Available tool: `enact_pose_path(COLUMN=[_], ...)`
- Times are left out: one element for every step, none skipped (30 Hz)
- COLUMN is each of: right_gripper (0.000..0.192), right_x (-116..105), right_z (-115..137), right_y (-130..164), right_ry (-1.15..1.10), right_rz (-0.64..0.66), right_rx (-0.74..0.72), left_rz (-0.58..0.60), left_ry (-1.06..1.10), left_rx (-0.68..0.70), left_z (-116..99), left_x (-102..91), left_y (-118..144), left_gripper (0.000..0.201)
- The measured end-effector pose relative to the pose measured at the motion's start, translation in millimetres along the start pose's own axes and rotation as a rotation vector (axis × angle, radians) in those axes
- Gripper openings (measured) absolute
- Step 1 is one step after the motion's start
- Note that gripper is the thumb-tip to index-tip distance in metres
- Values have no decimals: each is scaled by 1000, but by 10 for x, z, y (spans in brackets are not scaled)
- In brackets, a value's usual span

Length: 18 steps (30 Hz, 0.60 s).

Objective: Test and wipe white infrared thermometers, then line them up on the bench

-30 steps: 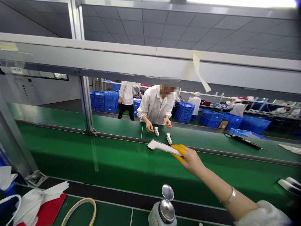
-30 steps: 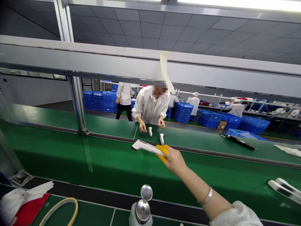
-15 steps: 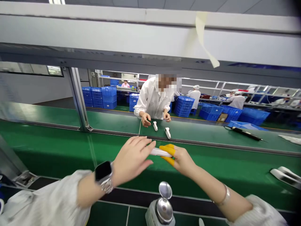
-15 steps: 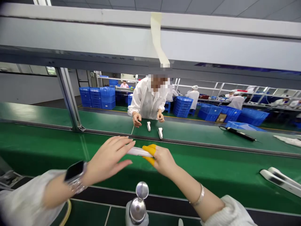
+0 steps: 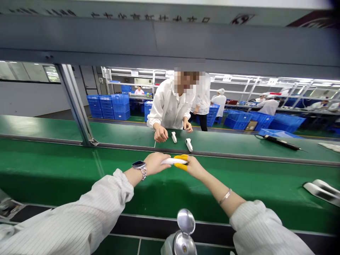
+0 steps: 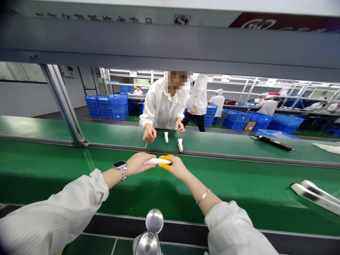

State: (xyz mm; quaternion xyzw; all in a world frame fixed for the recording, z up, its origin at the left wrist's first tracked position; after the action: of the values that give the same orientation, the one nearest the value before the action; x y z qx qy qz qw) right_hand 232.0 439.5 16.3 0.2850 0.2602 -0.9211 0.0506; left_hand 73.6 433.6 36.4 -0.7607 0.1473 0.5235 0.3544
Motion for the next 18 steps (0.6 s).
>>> enact_pose_path(right_gripper=[34, 35, 35, 35, 35, 35, 34, 33, 32, 31, 31, 31, 31, 31, 30, 29, 29, 29], right_x=[23, 41, 54, 62, 65, 65, 62, 57, 52, 47, 43, 42, 42, 44, 48, 50, 52, 52], right_z=[-58, -107, -145, -171, -184, -186, -178, -164, -148, -133, -121, -115, -115, -120, -128, -137, -147, -156], right_y=[-9, -16, -22, -27, -32, -38, -46, -54, -64, -74, -83, -91, -97, -100, -103, -103, -104, -103], right_ry=[-6, -7, -1, 8, 21, 34, 47, 61, 75, 89, 102, 113, 122, 129, 133, 137, 140, 143], right_rz=[1, 2, 2, 0, -2, -5, -9, -14, -22, -30, -38, -44, -48, -50, -49, -48, -49, -50], right_rx=[17, 33, 48, 60, 68, 72, 71, 66, 60, 53, 47, 43, 42, 42, 42, 44, 45, 47], left_rz=[19, 34, 45, 53, 57, 57, 55, 50, 44, 38, 33, 32, 33, 36, 40, 44, 47, 49], left_ry=[5, 9, 12, 13, 11, 8, 2, -5, -13, -20, -27, -33, -38, -42, -45, -48, -50, -53], left_rx=[-5, -11, -20, -29, -39, -49, -60, -72, -86, -100, -113, -124, -133, -140, -144, -146, -148, -149], left_z=[14, 24, 31, 35, 36, 37, 38, 40, 43, 48, 54, 60, 66, 71, 76, 80, 84, 87], left_x=[24, 44, 62, 79, 95, 110, 123, 135, 144, 152, 159, 164, 169, 174, 178, 182, 185, 188], left_y=[-20, -37, -50, -61, -70, -80, -89, -99, -108, -117, -126, -133, -139, -145, -149, -153, -156, -159], left_gripper=[33, 33, 34, 33, 32, 31, 30, 30, 30, 30, 31, 31, 32, 32, 32, 33, 33, 33])
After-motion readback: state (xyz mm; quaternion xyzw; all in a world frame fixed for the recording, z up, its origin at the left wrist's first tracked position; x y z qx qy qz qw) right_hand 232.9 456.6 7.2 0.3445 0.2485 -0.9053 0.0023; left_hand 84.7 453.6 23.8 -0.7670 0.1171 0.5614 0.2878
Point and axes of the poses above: each hand's wrist, its own y-axis away from the middle knuckle, its own x-axis out of the palm, z = x × y, the point moved 5 cm from there along -y, towards the middle knuckle, and after that the axes turned 10 degrees about -z, right-handed, at the moved point
